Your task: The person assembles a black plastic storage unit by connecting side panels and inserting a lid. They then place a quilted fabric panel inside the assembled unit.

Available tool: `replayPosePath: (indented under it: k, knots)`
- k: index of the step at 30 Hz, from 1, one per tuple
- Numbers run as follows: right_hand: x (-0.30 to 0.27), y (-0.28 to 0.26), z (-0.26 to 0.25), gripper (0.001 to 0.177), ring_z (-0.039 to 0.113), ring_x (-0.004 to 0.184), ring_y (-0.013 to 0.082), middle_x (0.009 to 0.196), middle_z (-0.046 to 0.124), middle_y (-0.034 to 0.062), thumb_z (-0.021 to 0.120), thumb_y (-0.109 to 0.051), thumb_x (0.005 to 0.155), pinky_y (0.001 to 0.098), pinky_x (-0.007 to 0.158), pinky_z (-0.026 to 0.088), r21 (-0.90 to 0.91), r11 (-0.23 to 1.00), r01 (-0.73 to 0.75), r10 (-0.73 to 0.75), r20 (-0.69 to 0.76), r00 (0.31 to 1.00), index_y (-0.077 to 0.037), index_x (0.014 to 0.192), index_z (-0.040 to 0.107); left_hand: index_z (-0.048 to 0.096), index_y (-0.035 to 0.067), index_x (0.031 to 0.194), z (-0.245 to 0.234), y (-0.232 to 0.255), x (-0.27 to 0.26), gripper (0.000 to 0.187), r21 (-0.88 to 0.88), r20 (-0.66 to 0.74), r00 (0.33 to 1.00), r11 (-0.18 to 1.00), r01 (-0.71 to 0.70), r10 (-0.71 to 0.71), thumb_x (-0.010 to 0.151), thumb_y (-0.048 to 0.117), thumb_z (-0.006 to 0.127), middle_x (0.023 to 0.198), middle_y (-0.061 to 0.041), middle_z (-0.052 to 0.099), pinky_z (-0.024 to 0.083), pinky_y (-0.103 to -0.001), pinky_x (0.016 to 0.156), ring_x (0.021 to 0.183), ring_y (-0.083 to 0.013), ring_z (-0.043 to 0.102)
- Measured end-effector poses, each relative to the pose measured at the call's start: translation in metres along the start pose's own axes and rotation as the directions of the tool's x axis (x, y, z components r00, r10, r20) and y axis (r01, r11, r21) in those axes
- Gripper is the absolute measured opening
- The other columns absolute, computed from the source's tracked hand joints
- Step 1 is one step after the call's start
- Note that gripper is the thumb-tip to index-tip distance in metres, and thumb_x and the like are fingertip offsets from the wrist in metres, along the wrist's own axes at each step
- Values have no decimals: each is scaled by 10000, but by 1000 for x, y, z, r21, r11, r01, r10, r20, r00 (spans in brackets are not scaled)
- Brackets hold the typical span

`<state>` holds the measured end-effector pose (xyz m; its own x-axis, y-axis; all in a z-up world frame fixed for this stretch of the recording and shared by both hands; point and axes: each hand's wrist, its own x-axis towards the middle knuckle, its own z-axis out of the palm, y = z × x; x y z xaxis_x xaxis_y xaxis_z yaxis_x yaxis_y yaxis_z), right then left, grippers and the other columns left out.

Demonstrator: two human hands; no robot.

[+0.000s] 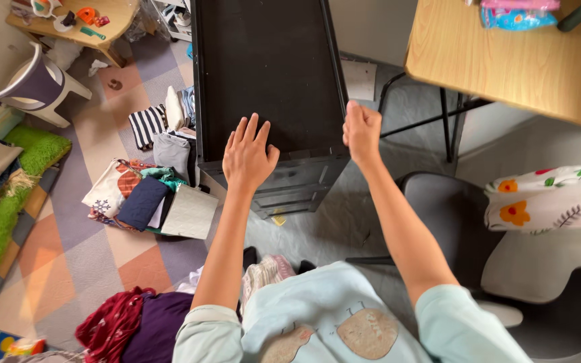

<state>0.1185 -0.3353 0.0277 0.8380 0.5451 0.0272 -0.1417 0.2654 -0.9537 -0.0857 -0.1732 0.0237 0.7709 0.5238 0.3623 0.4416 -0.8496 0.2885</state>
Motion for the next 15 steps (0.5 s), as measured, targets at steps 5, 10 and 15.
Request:
replayPosePath:
  k: [5,10,15]
  knots:
    - [4,27,-14,494,344,452,56,553,365,-55,543,-296,1100,267,415,295,-150,980,131,-134,-11,991,-132,666,373,651,86,1364,1,0,-5,475,-84,-65,998,996,-4,-1,900,164,592,1547,-156,513,383,-478,1178,1445,-356,450]
    - [-3,30,-6,501,281,649,96,689,312,6,577,-254,1176,313,558,256,-480,788,386,-412,55,910,-76,765,352,679,142,1296,-19,-6,-13,480,-9,-332,935,992,128,-124,825,48,660,1509,-112,542,289,-575,1221,1482,-345,410]
    - [-42,-12,10,339,516,766,250,830,525,78,774,-307,851,384,666,428,-583,196,789,-524,618,587,-61,875,542,583,8,1337,-21,-58,-20,586,-336,-278,779,817,470,-562,785,149,720,1317,-208,592,359,-576,1016,1202,-333,526]
